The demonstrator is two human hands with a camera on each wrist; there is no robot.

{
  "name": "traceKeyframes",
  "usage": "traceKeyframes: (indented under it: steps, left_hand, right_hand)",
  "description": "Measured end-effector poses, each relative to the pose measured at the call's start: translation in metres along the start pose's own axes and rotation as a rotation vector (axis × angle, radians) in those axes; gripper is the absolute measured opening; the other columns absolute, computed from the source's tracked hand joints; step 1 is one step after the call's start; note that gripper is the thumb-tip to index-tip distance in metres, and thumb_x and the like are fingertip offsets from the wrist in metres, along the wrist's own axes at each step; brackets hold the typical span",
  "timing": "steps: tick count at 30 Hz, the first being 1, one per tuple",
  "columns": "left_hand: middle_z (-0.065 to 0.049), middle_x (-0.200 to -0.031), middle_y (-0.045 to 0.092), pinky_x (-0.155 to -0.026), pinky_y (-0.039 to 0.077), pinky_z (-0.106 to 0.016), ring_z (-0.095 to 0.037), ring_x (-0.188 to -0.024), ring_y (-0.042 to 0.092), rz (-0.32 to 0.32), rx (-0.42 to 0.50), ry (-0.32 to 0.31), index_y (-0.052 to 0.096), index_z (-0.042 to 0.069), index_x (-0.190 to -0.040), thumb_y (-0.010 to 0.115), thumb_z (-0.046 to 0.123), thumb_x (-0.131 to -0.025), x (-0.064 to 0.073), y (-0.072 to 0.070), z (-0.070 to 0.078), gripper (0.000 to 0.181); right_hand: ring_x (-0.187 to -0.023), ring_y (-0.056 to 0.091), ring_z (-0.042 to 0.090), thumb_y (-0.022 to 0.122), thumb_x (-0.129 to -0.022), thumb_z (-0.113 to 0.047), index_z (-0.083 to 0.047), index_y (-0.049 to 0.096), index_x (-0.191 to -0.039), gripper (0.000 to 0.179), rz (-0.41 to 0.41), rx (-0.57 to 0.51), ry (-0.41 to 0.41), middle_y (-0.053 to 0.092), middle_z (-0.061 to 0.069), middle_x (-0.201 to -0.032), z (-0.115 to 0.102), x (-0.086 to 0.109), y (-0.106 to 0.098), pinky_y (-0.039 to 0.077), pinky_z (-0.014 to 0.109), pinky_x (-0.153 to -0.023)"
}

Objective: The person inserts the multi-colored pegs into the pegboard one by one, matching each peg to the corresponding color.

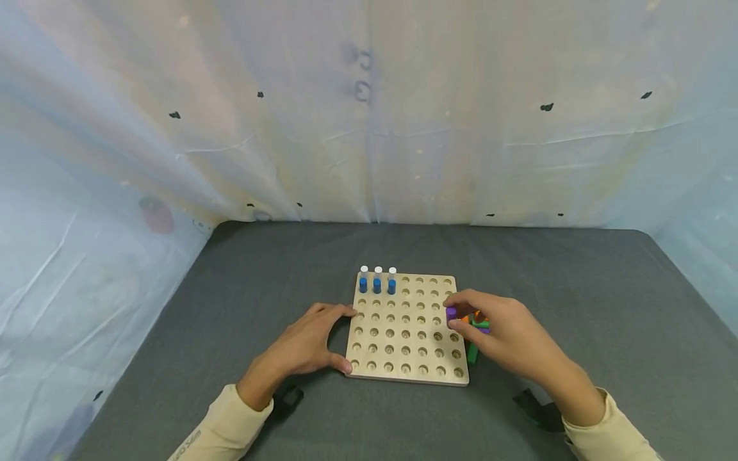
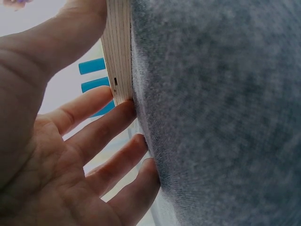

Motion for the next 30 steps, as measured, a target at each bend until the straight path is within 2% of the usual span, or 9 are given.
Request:
traceKeyframes:
  steps: [7, 14, 22, 30]
  left_hand:
    - [-0.006, -0.144, 0.051, -0.095, 0.048, -0.056, -0.026, -0.136, 0.046, -0.006, 0.019, -0.001, 0.052, 0.03, -0.139, 0.093, 0.044, -0.058, 0.001, 0.003, 0.0, 0.093]
    - [-0.005, -0.143, 0.052, -0.095, 0.049, -0.056, -0.025, -0.134, 0.046, -0.004, 0.019, 0.001, 0.052, 0.031, -0.139, 0.093, 0.046, -0.057, 0.001, 0.004, 0.0, 0.092]
    - [-0.005, -0.141, 0.054, -0.099, 0.048, -0.054, -0.025, -0.134, 0.046, 0.018, 0.013, 0.02, 0.053, 0.028, -0.138, 0.094, 0.043, -0.058, 0.001, 0.0, 0.0, 0.091]
    - [-0.003, -0.14, 0.056, -0.103, 0.046, -0.052, -0.025, -0.135, 0.046, 0.026, 0.017, 0.043, 0.055, 0.026, -0.136, 0.095, 0.041, -0.058, 0.003, -0.002, 0.0, 0.089]
  right_hand:
    - [-0.088, 0.067, -0.001, 0.076, -0.089, -0.024, -0.026, 0.067, -0.111, 0.023, 0.009, -0.037, -0.019, 0.07, -0.019, -0.097, -0.022, -0.022, 0.013, 0.049, 0.022, -0.067]
    - [-0.093, 0.068, 0.001, 0.074, -0.091, -0.027, -0.026, 0.067, -0.112, 0.023, -0.033, -0.086, 0.008, 0.072, -0.018, -0.099, -0.044, -0.044, 0.023, 0.054, 0.031, -0.077]
    - [-0.094, 0.069, 0.006, 0.073, -0.091, -0.027, -0.025, 0.068, -0.114, 0.023, -0.048, -0.162, 0.028, 0.073, -0.013, -0.102, -0.072, -0.065, 0.042, 0.052, 0.03, -0.078]
    - [-0.089, 0.07, 0.01, 0.074, -0.09, -0.024, -0.024, 0.07, -0.108, 0.018, -0.014, -0.168, 0.122, 0.075, -0.009, -0.097, -0.068, -0.083, 0.064, 0.049, 0.028, -0.068]
Point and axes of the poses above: each hand's wrist, its own x-axis away from the middle knuckle, its own y-axis out of the palm, z = x × y, the point moved 8 cm from there along -x, towards the middle knuckle
